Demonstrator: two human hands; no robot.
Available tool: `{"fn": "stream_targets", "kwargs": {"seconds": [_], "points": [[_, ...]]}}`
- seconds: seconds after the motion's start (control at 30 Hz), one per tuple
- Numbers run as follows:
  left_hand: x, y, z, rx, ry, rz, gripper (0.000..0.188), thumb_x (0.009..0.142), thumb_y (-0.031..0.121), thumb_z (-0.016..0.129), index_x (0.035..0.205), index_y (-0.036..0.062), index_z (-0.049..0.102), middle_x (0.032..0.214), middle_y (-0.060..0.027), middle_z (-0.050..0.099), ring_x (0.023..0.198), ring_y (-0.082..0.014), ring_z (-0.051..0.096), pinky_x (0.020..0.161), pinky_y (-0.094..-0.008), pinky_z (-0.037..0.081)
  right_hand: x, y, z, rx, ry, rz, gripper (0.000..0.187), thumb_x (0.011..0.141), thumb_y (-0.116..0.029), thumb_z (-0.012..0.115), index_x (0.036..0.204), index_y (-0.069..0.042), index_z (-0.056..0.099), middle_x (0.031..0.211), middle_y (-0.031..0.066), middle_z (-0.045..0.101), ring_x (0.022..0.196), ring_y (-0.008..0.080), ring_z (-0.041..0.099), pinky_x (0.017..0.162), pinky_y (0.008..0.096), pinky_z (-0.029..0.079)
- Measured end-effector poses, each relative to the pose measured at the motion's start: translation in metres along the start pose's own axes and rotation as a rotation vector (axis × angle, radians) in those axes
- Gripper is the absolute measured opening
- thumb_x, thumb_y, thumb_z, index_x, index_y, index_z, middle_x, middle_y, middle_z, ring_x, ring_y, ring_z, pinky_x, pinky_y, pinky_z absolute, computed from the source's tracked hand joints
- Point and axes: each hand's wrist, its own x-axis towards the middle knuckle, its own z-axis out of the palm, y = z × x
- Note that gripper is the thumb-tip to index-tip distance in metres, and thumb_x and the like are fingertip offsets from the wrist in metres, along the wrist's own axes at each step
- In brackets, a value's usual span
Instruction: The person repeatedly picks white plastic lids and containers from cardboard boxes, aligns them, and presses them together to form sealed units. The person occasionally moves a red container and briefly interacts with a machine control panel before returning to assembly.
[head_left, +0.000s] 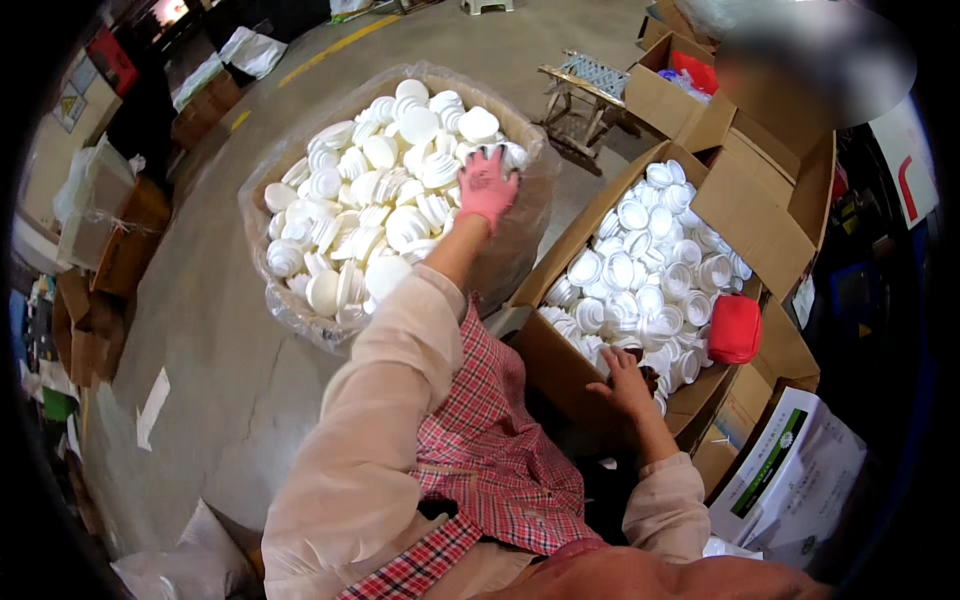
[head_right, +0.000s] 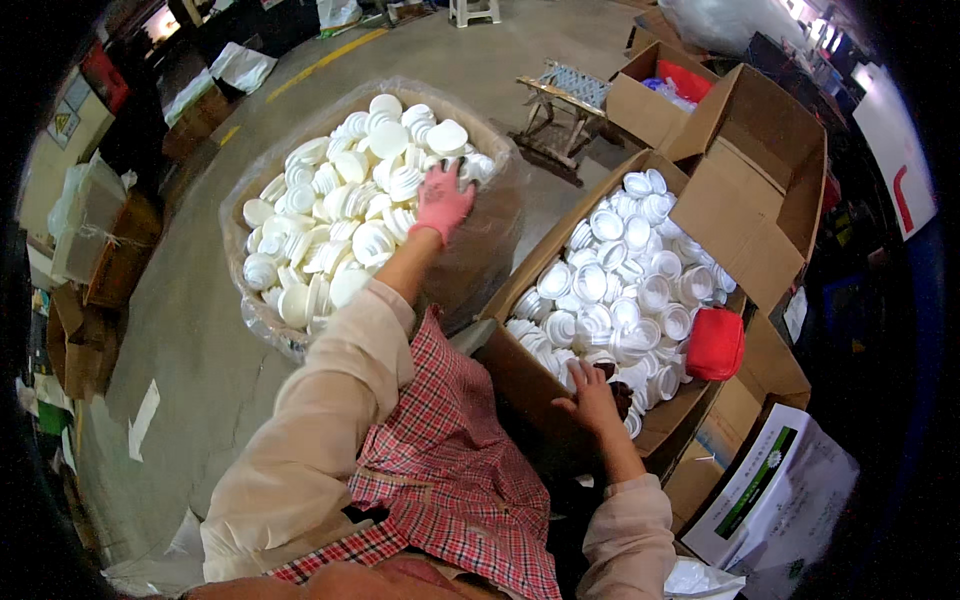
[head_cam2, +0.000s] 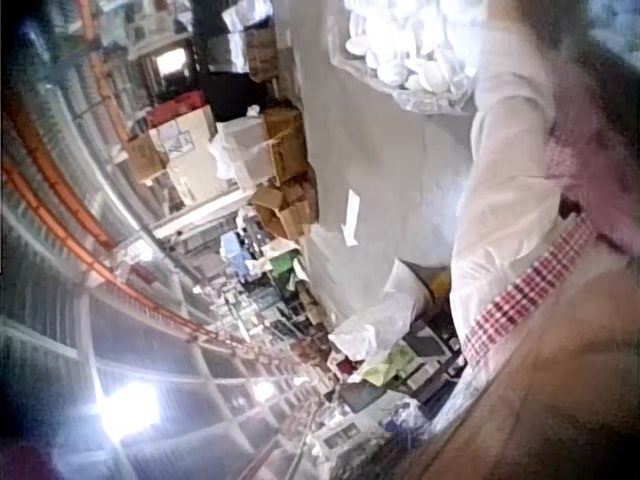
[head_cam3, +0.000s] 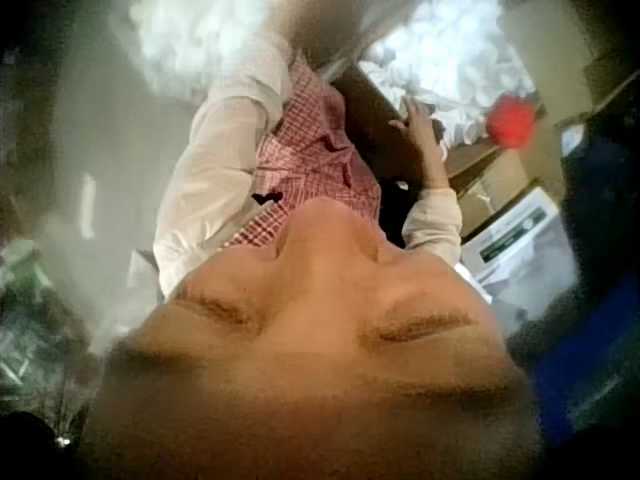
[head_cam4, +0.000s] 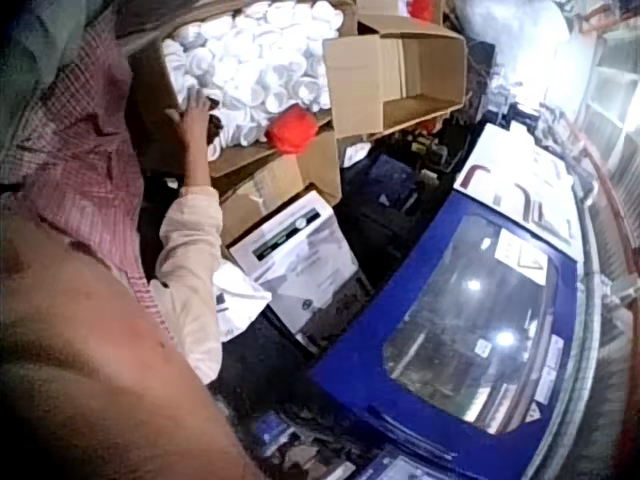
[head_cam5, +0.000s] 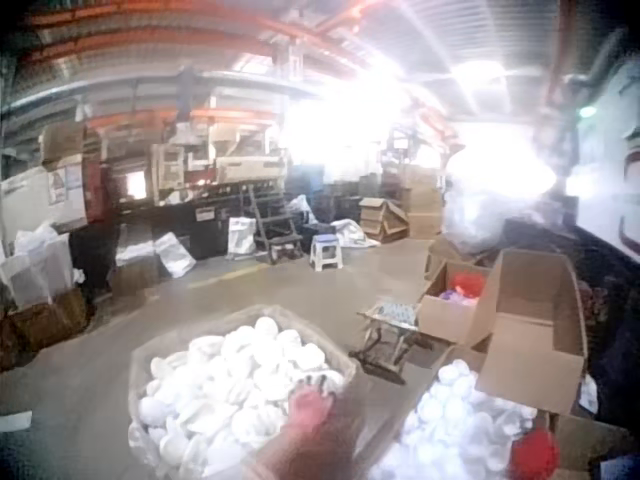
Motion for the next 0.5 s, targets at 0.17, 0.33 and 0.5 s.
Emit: {"fn": "stream_targets", "kwargs": {"seconds": [0.17, 0.33, 0.5], "points": [[0.042, -0.106, 0.033, 0.265, -0.105, 0.339, 0.056, 0.083, 0.022, 0.063, 0.136, 0.0137, 0.046, 0.133, -0.0200, 0.049, 0.123, -0.0367, 0.047, 0.101, -0.0454, 0.040, 0.008, -0.009, 0.016, -0.067, 0.044, -0.023, 0.060, 0.077, -0.047, 0.072, 0.117, -0.004, 0.060, 0.140, 0.0165, 0.042, 0.124, 0.0376, 0.040, 0.102, 0.0478, 0.037], [0.049, -0.078, 0.045, 0.019, 0.037, 0.138, 0.042, 0.080, 0.019, 0.064, 0.120, 0.0077, 0.055, 0.111, -0.0215, 0.057, 0.104, -0.0380, 0.056, 0.087, -0.0451, 0.047, 0.008, -0.002, 0.009, 0.030, 0.050, 0.013, 0.050, 0.073, -0.042, 0.077, 0.102, -0.002, 0.065, 0.136, 0.0169, 0.047, 0.120, 0.0384, 0.044, 0.099, 0.0480, 0.039], [0.027, -0.107, 0.015, -0.159, -0.129, 0.307, 0.047, 0.081, 0.029, 0.067, 0.121, 0.0077, 0.053, 0.116, -0.0217, 0.055, 0.109, -0.0376, 0.055, 0.091, -0.0420, 0.046, 0.008, -0.002, 0.010, 0.094, 0.054, 0.023, 0.049, 0.069, -0.037, 0.081, 0.099, -0.002, 0.066, 0.135, 0.0181, 0.047, 0.121, 0.0395, 0.044, 0.098, 0.0490, 0.040]]}}
